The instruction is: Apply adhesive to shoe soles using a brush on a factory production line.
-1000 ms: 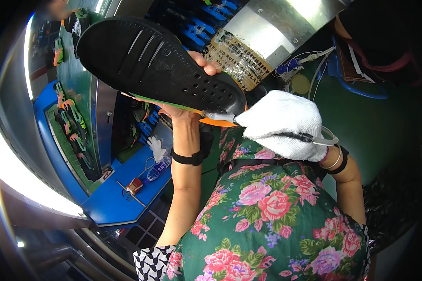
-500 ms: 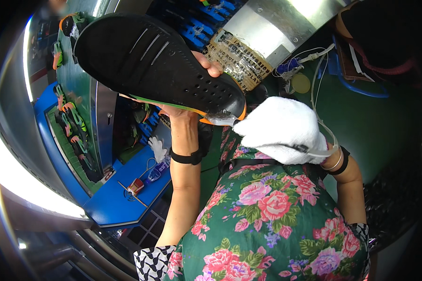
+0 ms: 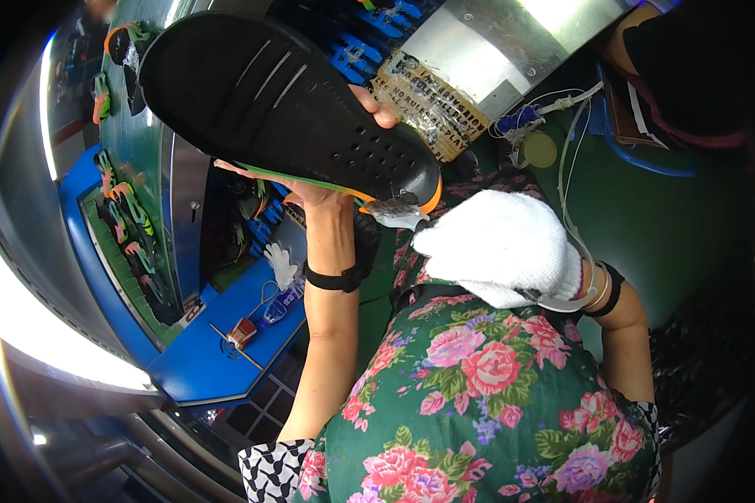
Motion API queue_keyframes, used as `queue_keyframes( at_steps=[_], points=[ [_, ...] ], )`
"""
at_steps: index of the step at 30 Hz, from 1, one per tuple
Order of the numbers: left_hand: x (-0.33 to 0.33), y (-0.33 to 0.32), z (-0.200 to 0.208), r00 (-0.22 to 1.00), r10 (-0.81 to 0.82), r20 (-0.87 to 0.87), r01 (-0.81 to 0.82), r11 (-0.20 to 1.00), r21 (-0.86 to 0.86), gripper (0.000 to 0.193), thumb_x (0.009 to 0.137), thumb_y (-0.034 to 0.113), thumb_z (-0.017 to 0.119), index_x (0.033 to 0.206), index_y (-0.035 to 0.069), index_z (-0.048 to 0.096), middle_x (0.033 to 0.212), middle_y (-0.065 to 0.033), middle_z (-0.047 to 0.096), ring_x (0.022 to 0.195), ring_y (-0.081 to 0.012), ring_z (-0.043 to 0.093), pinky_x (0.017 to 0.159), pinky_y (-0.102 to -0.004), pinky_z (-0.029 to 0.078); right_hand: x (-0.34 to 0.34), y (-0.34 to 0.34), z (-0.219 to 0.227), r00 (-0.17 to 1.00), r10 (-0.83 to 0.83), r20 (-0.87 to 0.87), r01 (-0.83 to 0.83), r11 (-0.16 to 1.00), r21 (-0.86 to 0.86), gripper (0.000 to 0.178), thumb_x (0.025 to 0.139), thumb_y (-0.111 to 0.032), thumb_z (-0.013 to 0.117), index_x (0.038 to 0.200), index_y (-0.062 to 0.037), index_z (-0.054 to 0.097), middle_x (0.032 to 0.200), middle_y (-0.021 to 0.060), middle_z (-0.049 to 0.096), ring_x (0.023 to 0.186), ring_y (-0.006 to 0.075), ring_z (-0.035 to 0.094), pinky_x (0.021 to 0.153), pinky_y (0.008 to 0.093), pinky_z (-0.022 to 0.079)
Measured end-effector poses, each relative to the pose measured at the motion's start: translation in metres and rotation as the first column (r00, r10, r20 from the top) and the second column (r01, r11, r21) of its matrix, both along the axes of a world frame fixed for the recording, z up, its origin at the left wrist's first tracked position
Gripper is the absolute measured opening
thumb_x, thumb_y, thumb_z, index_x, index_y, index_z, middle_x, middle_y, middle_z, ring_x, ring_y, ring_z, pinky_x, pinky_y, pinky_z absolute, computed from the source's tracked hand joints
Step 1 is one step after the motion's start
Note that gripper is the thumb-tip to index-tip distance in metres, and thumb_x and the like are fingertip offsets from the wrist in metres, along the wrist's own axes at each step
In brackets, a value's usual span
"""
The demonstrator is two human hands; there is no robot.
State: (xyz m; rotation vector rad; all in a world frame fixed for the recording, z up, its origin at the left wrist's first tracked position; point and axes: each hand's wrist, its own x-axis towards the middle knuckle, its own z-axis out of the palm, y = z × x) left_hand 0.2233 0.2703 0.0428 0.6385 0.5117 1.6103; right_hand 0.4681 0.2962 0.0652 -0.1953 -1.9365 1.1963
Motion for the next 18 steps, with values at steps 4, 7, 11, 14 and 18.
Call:
queue_keyframes(
  at_steps=[4, 7, 11, 14, 18],
  points=[
    [0.000, -0.005, -0.005, 0.996, 0.086, 0.037, -0.079, 0.984, -0.157, 0.144, 0.051, 0.113, 0.025, 0.130, -0.005, 0.054, 0.103, -0.0278, 0.065, 0.087, -0.0417, 0.065, 0.080, -0.0516, 0.055, -0.006, -0.009, 0.002, 1.000, 0.014, -0.006, -0.014, 0.999, 0.044, 0.025, 0.080, -0.006, 0.076, 0.104, -0.0117, 0.078, 0.107, 0.0055, 0.078, 0.091, 0.0242, 0.073, 0.077, 0.0365, 0.060],
    [0.004, -0.009, -0.005, 0.986, 0.139, 0.091, -0.129, 0.986, -0.109, 0.145, 0.051, 0.113, 0.024, 0.130, -0.005, 0.054, 0.104, -0.0285, 0.065, 0.087, -0.0423, 0.065, 0.079, -0.0520, 0.055, -0.006, -0.004, 0.005, 0.997, 0.073, 0.006, -0.074, 0.996, 0.051, 0.022, 0.083, -0.007, 0.075, 0.104, -0.0120, 0.079, 0.110, 0.0057, 0.078, 0.098, 0.0235, 0.073, 0.084, 0.0370, 0.060],
    [0.004, -0.003, -0.005, 0.984, 0.091, 0.155, -0.079, 0.993, -0.084, 0.145, 0.052, 0.113, 0.023, 0.131, -0.005, 0.054, 0.104, -0.0285, 0.065, 0.087, -0.0422, 0.065, 0.079, -0.0520, 0.054, 0.005, 0.005, 0.004, 0.999, 0.030, -0.012, -0.030, 0.999, 0.012, 0.026, 0.080, -0.006, 0.074, 0.105, -0.0112, 0.078, 0.112, 0.0078, 0.076, 0.095, 0.0251, 0.073, 0.081, 0.0374, 0.060],
    [0.002, 0.004, -0.008, 0.999, -0.017, 0.049, 0.016, 1.000, 0.026, 0.126, 0.065, 0.103, 0.042, 0.122, -0.008, 0.056, 0.110, -0.0201, 0.062, 0.098, -0.0311, 0.064, 0.092, -0.0465, 0.051, 0.006, 0.003, -0.001, 0.999, 0.036, 0.008, -0.036, 0.999, 0.019, 0.028, 0.077, -0.005, 0.074, 0.104, -0.0107, 0.077, 0.112, 0.0088, 0.076, 0.091, 0.0263, 0.072, 0.077, 0.0380, 0.061],
    [0.005, 0.004, -0.009, 0.998, -0.015, 0.057, 0.013, 1.000, 0.019, 0.120, 0.070, 0.099, 0.047, 0.122, -0.008, 0.056, 0.111, -0.0192, 0.062, 0.100, -0.0302, 0.064, 0.095, -0.0460, 0.051, 0.001, -0.001, 0.000, 0.998, 0.057, 0.000, -0.057, 0.998, 0.015, 0.030, 0.074, -0.007, 0.076, 0.103, -0.0124, 0.077, 0.112, 0.0070, 0.076, 0.095, 0.0248, 0.072, 0.078, 0.0365, 0.060]
  ],
)
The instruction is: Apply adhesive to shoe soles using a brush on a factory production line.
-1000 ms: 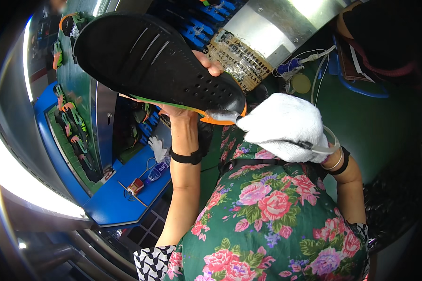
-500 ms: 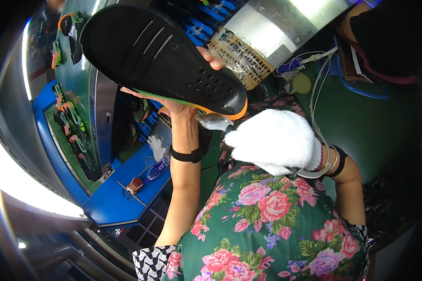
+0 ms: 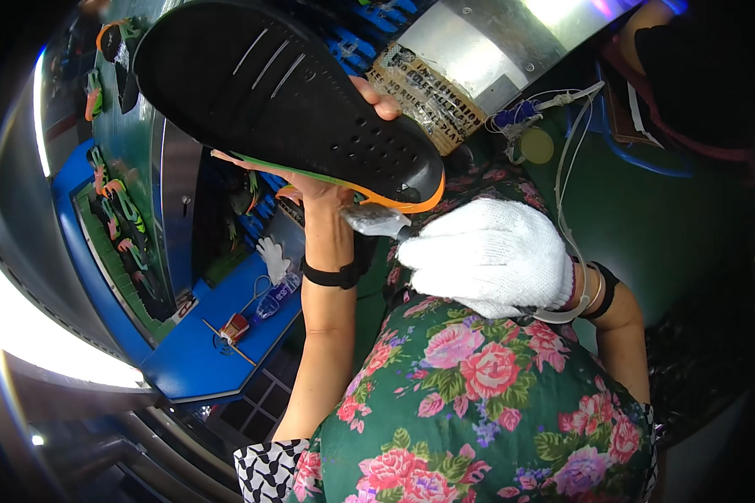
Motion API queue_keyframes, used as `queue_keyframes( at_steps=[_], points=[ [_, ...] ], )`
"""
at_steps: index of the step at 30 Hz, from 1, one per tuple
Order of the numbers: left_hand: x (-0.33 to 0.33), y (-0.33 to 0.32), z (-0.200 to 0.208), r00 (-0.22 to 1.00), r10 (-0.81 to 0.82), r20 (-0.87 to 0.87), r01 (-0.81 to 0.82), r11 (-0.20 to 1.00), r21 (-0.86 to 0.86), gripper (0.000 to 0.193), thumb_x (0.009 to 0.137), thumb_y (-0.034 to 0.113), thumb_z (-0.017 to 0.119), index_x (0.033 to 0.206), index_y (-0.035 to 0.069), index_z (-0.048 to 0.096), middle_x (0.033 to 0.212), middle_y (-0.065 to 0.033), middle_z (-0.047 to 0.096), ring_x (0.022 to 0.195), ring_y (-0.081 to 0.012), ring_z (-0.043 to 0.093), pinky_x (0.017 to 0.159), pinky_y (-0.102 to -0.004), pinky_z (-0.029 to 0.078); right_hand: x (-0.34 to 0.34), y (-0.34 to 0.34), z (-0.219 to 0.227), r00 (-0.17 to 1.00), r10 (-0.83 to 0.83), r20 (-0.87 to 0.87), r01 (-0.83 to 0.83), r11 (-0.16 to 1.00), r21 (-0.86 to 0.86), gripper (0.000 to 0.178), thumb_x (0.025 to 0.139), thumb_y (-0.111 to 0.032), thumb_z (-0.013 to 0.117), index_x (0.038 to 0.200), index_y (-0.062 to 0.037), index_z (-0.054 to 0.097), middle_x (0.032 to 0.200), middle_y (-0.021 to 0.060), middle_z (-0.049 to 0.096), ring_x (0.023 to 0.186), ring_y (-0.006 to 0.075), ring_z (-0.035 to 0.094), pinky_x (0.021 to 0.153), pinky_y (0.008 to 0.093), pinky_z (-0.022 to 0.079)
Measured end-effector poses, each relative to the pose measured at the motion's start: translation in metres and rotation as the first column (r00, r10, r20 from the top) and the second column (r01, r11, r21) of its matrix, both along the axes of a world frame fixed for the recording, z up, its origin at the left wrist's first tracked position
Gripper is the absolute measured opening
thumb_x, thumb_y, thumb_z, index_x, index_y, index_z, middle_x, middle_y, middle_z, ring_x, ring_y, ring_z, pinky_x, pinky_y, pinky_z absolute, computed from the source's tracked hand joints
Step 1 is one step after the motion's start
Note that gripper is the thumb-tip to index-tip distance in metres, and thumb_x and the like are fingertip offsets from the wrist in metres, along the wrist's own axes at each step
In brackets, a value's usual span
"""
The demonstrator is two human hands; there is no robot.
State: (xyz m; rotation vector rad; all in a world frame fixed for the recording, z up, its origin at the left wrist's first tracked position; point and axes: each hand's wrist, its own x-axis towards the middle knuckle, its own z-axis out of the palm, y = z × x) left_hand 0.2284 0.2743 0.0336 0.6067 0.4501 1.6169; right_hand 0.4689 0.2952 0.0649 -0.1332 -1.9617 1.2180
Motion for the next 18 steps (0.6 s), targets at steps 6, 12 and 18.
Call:
queue_keyframes(
  at_steps=[6, 12, 18],
  points=[
    [0.001, -0.006, -0.002, 0.999, 0.041, -0.003, -0.041, 0.999, 0.014, 0.105, 0.079, 0.089, 0.054, 0.121, -0.008, 0.057, 0.111, -0.0180, 0.062, 0.101, -0.0297, 0.065, 0.096, -0.0462, 0.051, 0.009, 0.013, 0.003, 0.998, -0.044, 0.036, 0.045, 0.999, -0.030, 0.021, 0.079, -0.009, 0.079, 0.099, -0.0151, 0.077, 0.107, 0.0046, 0.077, 0.091, 0.0238, 0.073, 0.077, 0.0357, 0.059],
    [-0.005, -0.002, -0.013, 0.997, 0.020, -0.069, -0.012, 0.994, 0.112, 0.097, 0.081, 0.082, 0.062, 0.120, -0.006, 0.059, 0.112, -0.0176, 0.063, 0.101, -0.0294, 0.066, 0.094, -0.0462, 0.051, 0.012, 0.009, -0.006, 0.997, -0.069, 0.019, 0.070, 0.997, -0.038, 0.022, 0.076, -0.008, 0.080, 0.097, -0.0130, 0.076, 0.104, 0.0061, 0.076, 0.086, 0.0257, 0.071, 0.075, 0.0364, 0.059],
    [-0.003, 0.003, -0.012, 0.989, 0.040, -0.142, -0.022, 0.992, 0.127, 0.091, 0.085, 0.079, 0.060, 0.117, -0.006, 0.060, 0.111, -0.0183, 0.065, 0.097, -0.0287, 0.068, 0.090, -0.0458, 0.052, 0.010, 0.011, -0.004, 0.997, -0.081, 0.004, 0.081, 0.996, -0.026, 0.024, 0.074, -0.006, 0.080, 0.097, -0.0118, 0.077, 0.101, 0.0066, 0.076, 0.080, 0.0257, 0.070, 0.069, 0.0349, 0.059]
  ],
)
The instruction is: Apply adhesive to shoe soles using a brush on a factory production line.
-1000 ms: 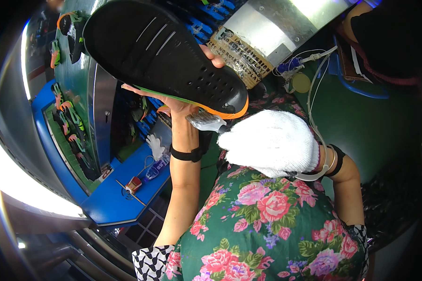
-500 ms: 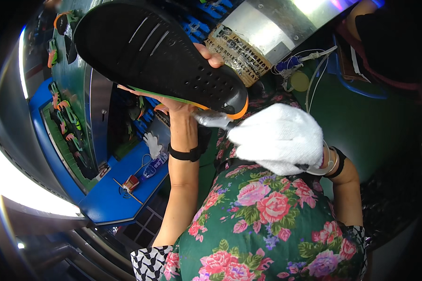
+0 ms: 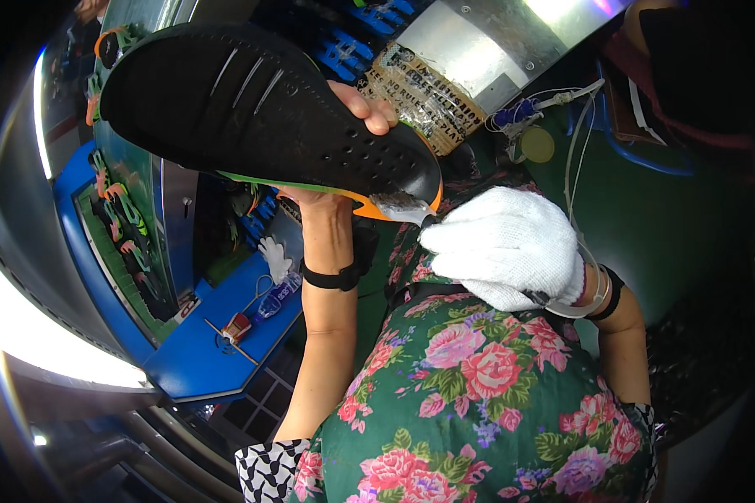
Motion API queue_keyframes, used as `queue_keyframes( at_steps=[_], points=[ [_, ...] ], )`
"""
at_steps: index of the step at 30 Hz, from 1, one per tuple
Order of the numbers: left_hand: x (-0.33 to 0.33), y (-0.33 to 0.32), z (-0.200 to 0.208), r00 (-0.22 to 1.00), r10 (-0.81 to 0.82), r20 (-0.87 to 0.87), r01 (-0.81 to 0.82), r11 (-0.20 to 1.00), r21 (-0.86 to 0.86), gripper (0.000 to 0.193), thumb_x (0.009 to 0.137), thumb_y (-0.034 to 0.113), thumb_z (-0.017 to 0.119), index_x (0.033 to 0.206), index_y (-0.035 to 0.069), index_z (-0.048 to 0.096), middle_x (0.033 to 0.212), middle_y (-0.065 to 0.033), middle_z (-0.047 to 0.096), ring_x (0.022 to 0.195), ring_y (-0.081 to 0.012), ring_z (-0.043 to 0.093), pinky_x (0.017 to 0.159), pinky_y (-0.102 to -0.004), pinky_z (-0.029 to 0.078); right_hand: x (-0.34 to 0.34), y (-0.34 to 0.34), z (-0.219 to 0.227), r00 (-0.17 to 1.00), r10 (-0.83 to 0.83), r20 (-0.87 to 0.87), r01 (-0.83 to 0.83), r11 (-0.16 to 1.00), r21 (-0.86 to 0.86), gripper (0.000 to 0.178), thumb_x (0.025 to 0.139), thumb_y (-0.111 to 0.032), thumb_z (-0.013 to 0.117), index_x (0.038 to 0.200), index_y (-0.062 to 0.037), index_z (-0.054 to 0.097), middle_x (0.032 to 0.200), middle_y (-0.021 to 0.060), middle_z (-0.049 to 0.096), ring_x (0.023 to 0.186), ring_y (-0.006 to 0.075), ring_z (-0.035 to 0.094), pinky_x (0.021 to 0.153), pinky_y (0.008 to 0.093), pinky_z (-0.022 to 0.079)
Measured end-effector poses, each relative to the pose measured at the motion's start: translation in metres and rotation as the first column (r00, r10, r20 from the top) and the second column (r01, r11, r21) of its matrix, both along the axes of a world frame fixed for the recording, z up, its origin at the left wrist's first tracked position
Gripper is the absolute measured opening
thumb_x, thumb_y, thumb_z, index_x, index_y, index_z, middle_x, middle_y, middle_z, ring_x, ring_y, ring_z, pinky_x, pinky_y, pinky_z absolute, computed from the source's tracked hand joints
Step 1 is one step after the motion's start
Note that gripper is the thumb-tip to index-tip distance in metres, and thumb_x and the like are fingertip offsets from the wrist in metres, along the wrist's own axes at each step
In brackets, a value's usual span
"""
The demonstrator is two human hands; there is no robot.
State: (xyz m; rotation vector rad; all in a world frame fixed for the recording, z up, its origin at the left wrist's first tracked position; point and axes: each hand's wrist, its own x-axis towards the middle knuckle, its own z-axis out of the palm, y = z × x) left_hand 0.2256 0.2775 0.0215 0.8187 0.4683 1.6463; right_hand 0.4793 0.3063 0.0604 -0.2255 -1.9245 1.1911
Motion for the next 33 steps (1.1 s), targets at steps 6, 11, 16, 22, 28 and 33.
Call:
queue_keyframes(
  at_steps=[6, 11, 16, 22, 28, 33],
  points=[
    [0.001, 0.000, 0.002, 1.000, -0.015, -0.025, 0.016, 1.000, 0.012, 0.088, 0.086, 0.075, 0.063, 0.116, -0.008, 0.060, 0.109, -0.0179, 0.065, 0.095, -0.0285, 0.069, 0.091, -0.0457, 0.052, -0.004, -0.002, -0.007, 0.997, 0.063, -0.044, -0.064, 0.997, -0.033, 0.025, 0.073, -0.006, 0.080, 0.097, -0.0105, 0.077, 0.101, 0.0060, 0.076, 0.078, 0.0254, 0.070, 0.067, 0.0345, 0.059],
    [-0.003, 0.000, -0.003, 0.999, -0.023, -0.025, 0.023, 1.000, -0.004, 0.087, 0.086, 0.074, 0.064, 0.117, -0.007, 0.060, 0.109, -0.0177, 0.066, 0.095, -0.0288, 0.069, 0.091, -0.0462, 0.052, -0.002, 0.005, -0.006, 0.997, 0.060, -0.042, -0.063, 0.996, -0.070, 0.026, 0.071, -0.005, 0.079, 0.096, -0.0125, 0.077, 0.102, 0.0053, 0.077, 0.079, 0.0251, 0.070, 0.068, 0.0343, 0.058],
    [-0.002, 0.008, -0.004, 0.993, -0.049, -0.105, 0.052, 0.998, 0.027, 0.083, 0.088, 0.071, 0.065, 0.116, -0.007, 0.061, 0.109, -0.0185, 0.066, 0.093, -0.0290, 0.069, 0.091, -0.0466, 0.052, -0.004, 0.001, -0.009, 1.000, -0.001, 0.012, 0.001, 1.000, -0.026, 0.027, 0.071, -0.006, 0.079, 0.097, -0.0154, 0.078, 0.104, 0.0050, 0.077, 0.080, 0.0249, 0.070, 0.068, 0.0344, 0.058],
    [-0.006, 0.002, -0.005, 0.999, -0.021, -0.048, 0.021, 1.000, -0.004, 0.083, 0.090, 0.071, 0.061, 0.116, -0.008, 0.061, 0.109, -0.0196, 0.066, 0.093, -0.0297, 0.069, 0.090, -0.0470, 0.052, -0.005, 0.009, -0.004, 1.000, 0.017, -0.010, -0.019, 0.988, -0.155, 0.023, 0.073, -0.006, 0.080, 0.093, -0.0161, 0.078, 0.098, 0.0025, 0.077, 0.082, 0.0218, 0.072, 0.070, 0.0330, 0.057],
    [0.001, 0.007, -0.001, 0.997, -0.070, -0.019, 0.070, 0.998, -0.003, 0.095, 0.084, 0.079, 0.062, 0.119, -0.009, 0.058, 0.107, -0.0223, 0.066, 0.094, -0.0309, 0.068, 0.093, -0.0471, 0.051, -0.005, 0.004, -0.007, 0.996, -0.064, 0.069, 0.067, 0.997, -0.050, 0.027, 0.069, -0.006, 0.081, 0.094, -0.0149, 0.077, 0.102, 0.0037, 0.076, 0.082, 0.0237, 0.070, 0.069, 0.0326, 0.057],
    [-0.004, 0.008, 0.004, 0.994, -0.101, -0.040, 0.097, 0.991, -0.092, 0.090, 0.089, 0.079, 0.051, 0.124, -0.003, 0.060, 0.107, -0.0198, 0.062, 0.092, -0.0320, 0.066, 0.089, -0.0490, 0.050, -0.012, -0.002, -0.021, 0.999, 0.032, -0.009, -0.032, 0.999, -0.034, 0.029, 0.067, -0.009, 0.081, 0.096, -0.0143, 0.077, 0.104, 0.0042, 0.076, 0.084, 0.0251, 0.069, 0.066, 0.0335, 0.056]
  ],
)
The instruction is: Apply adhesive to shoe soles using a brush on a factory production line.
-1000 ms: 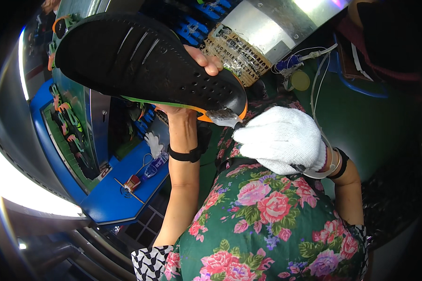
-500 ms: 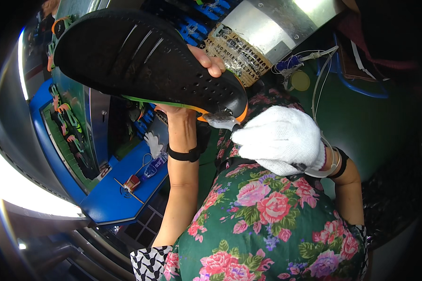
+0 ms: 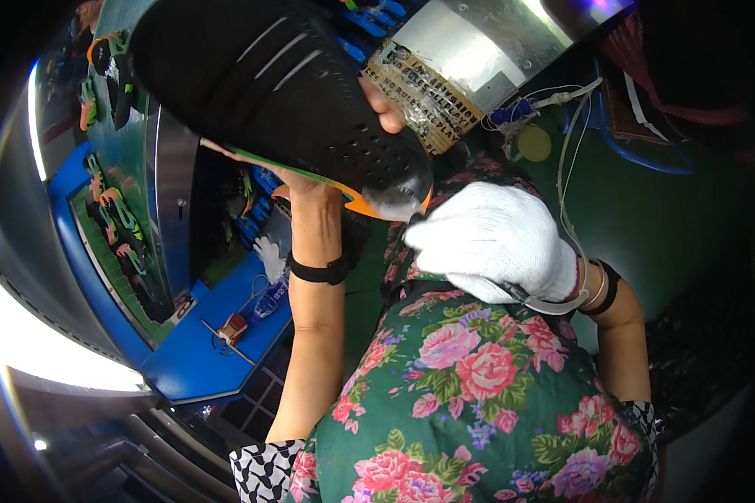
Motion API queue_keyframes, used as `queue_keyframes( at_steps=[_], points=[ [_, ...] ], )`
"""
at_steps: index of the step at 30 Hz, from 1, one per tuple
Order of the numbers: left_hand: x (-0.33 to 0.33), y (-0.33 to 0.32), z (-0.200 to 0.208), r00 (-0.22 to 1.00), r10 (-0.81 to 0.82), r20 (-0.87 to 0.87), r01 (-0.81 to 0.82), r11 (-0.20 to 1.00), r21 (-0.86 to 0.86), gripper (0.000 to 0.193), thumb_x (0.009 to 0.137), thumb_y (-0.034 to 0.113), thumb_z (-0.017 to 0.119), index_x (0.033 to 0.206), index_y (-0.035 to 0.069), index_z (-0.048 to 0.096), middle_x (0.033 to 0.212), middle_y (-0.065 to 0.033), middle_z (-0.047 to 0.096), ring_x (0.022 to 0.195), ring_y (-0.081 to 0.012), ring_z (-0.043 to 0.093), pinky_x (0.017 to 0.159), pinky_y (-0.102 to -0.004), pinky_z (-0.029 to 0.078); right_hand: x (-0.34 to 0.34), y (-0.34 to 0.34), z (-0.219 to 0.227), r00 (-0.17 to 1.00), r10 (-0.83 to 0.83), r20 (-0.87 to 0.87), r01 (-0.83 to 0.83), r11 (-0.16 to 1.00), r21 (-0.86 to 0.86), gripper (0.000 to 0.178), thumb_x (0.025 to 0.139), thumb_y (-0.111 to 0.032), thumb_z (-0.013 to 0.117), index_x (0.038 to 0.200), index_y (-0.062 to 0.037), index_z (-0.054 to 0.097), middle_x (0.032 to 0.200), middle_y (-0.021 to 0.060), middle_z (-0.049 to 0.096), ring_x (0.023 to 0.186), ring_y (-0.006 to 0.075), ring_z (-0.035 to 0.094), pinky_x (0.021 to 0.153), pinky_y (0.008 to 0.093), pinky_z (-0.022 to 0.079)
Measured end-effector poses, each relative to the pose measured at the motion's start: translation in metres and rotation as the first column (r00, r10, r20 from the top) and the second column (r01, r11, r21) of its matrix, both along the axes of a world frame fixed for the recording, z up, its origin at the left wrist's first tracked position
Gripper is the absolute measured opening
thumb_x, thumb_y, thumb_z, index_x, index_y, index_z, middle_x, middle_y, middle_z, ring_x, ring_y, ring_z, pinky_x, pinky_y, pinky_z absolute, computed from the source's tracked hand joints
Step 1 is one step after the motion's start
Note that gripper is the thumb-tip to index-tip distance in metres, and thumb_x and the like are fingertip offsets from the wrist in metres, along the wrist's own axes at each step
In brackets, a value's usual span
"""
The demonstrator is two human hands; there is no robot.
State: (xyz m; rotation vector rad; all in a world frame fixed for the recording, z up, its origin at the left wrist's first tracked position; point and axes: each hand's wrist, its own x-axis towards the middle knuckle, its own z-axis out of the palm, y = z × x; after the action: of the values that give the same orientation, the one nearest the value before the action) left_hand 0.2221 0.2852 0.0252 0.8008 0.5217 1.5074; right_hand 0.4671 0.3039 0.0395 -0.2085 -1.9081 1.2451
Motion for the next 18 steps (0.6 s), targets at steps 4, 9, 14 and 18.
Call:
queue_keyframes(
  at_steps=[4, 9, 14, 18],
  points=[
    [-0.009, 0.001, -0.004, 0.991, -0.085, 0.099, 0.100, 0.983, -0.152, 0.121, 0.072, 0.101, 0.039, 0.131, -0.003, 0.055, 0.108, -0.0224, 0.063, 0.089, -0.0336, 0.064, 0.086, -0.0486, 0.049, 0.006, 0.023, 0.011, 0.967, 0.251, -0.046, -0.255, 0.942, -0.219, 0.021, 0.074, -0.008, 0.079, 0.094, -0.0138, 0.077, 0.100, 0.0033, 0.077, 0.083, 0.0244, 0.071, 0.069, 0.0350, 0.057],
    [-0.005, 0.002, -0.006, 0.955, -0.139, 0.262, 0.211, 0.939, -0.272, 0.142, 0.059, 0.110, 0.023, 0.146, 0.000, 0.045, 0.109, -0.0291, 0.064, 0.089, -0.0375, 0.065, 0.080, -0.0517, 0.053, -0.001, 0.016, -0.009, 0.993, 0.100, 0.068, -0.110, 0.981, 0.162, 0.021, 0.080, -0.014, 0.077, 0.100, -0.0099, 0.077, 0.104, 0.0066, 0.076, 0.082, 0.0234, 0.070, 0.066, 0.0353, 0.057],
    [-0.002, 0.005, -0.010, 0.957, -0.159, 0.242, 0.221, 0.941, -0.258, 0.140, 0.062, 0.109, 0.019, 0.150, 0.002, 0.043, 0.107, -0.0302, 0.066, 0.084, -0.0390, 0.069, 0.075, -0.0501, 0.058, -0.003, 0.022, -0.005, 0.932, 0.338, -0.132, -0.348, 0.936, -0.060, 0.020, 0.081, -0.013, 0.076, 0.101, -0.0085, 0.077, 0.101, 0.0080, 0.076, 0.087, 0.0246, 0.072, 0.067, 0.0332, 0.058],
    [-0.012, -0.004, -0.013, 0.936, 0.010, 0.353, 0.202, 0.803, -0.560, 0.126, 0.073, 0.103, 0.017, 0.160, 0.013, 0.035, 0.144, -0.0249, 0.056, 0.113, -0.0469, 0.066, 0.086, -0.0687, 0.056, -0.004, 0.027, -0.005, 0.974, 0.225, -0.010, -0.223, 0.970, 0.095, 0.020, 0.080, -0.011, 0.075, 0.100, -0.0090, 0.078, 0.102, 0.0087, 0.077, 0.088, 0.0249, 0.072, 0.070, 0.0338, 0.059]
  ],
)
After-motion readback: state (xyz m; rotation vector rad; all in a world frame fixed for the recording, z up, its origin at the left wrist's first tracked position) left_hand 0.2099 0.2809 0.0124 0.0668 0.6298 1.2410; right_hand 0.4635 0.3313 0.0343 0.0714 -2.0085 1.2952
